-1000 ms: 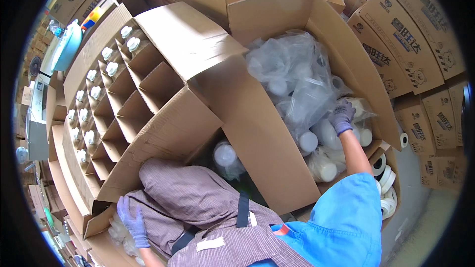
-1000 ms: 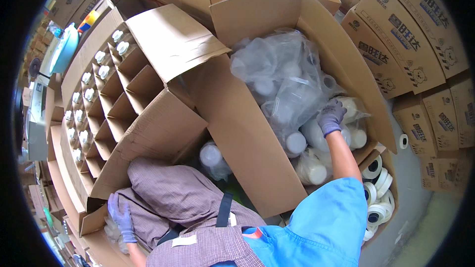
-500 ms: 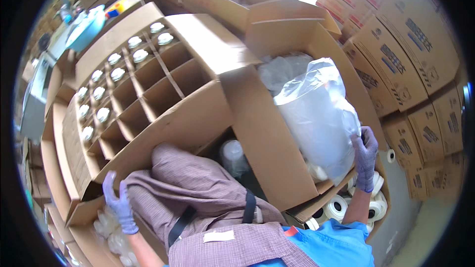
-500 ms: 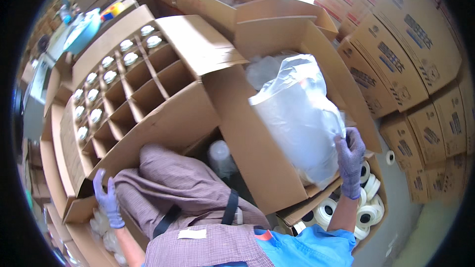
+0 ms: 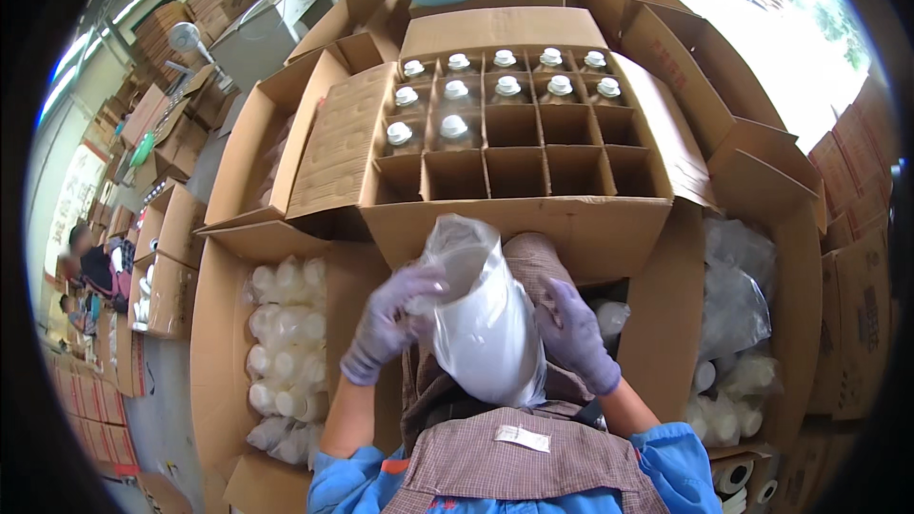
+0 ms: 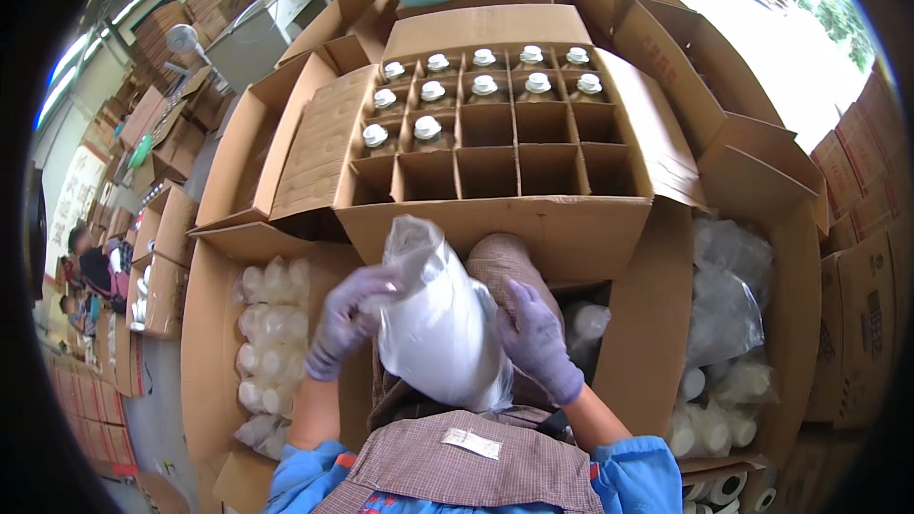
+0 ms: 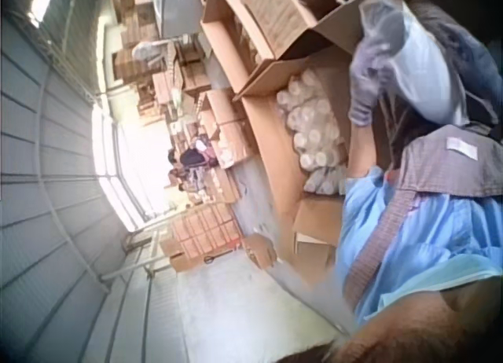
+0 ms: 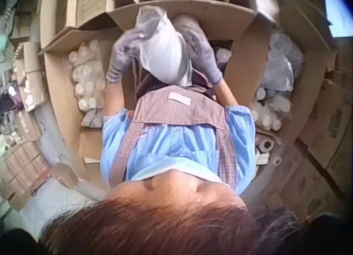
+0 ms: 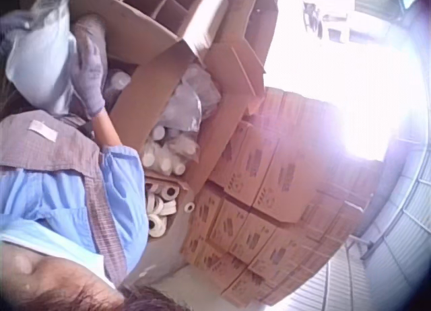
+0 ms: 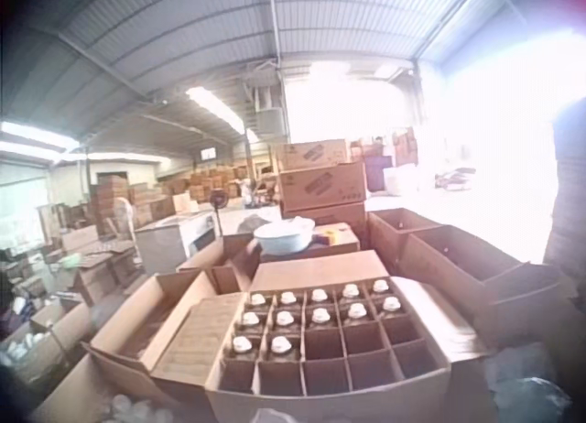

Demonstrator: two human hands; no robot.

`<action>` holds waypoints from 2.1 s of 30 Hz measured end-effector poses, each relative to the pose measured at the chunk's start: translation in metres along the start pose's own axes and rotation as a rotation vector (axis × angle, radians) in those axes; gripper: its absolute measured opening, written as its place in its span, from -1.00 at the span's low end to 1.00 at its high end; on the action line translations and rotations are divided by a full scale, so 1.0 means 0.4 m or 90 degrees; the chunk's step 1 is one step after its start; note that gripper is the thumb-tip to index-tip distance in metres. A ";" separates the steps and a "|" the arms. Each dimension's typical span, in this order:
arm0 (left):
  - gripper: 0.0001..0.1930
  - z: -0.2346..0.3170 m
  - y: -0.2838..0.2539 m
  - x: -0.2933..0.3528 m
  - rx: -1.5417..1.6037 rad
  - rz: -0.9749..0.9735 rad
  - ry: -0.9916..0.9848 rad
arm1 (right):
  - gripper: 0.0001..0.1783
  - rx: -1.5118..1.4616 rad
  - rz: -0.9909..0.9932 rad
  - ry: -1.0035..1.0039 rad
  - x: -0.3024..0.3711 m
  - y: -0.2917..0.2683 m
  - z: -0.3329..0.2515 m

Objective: The person assembles white plastic containers by placing a black ring into the opening and screwing on a lid. They then wrap the sealed containers in plastic bags and place them into a cardboard box.

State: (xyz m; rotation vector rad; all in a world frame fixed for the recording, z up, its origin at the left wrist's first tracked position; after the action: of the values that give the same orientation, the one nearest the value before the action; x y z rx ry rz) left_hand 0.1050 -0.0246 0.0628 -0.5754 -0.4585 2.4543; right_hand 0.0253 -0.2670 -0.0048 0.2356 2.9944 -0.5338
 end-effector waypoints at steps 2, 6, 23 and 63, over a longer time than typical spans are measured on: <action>-0.41 -0.024 0.000 0.045 -0.031 0.020 0.001 | -0.50 -0.136 -0.045 -0.014 0.025 0.009 -0.010; -0.39 0.024 0.015 0.036 -0.026 0.120 -0.004 | -0.24 -0.261 -0.209 0.029 0.105 0.080 -0.025; -0.61 0.039 -0.211 0.178 0.041 0.245 -0.275 | 0.05 -0.137 -0.171 0.034 0.206 0.019 0.002; -0.72 0.113 0.208 -0.161 -0.459 -0.014 0.070 | -0.63 0.298 0.101 -0.355 -0.413 -0.249 -0.091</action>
State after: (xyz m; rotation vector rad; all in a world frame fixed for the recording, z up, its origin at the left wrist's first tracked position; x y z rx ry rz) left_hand 0.0931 -0.1363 0.0837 -0.9704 -1.3088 2.1763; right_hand 0.1690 -0.3688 0.0819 0.2933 2.2626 -1.0718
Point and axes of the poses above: each hand's wrist, its own x-axis away from the middle knuckle, its own y-axis out of the palm, z = x × y, the point moved 7 cm from there along -x, towards the middle knuckle, and after that the axes turned 5 degrees about -x, right-handed, at the moved point
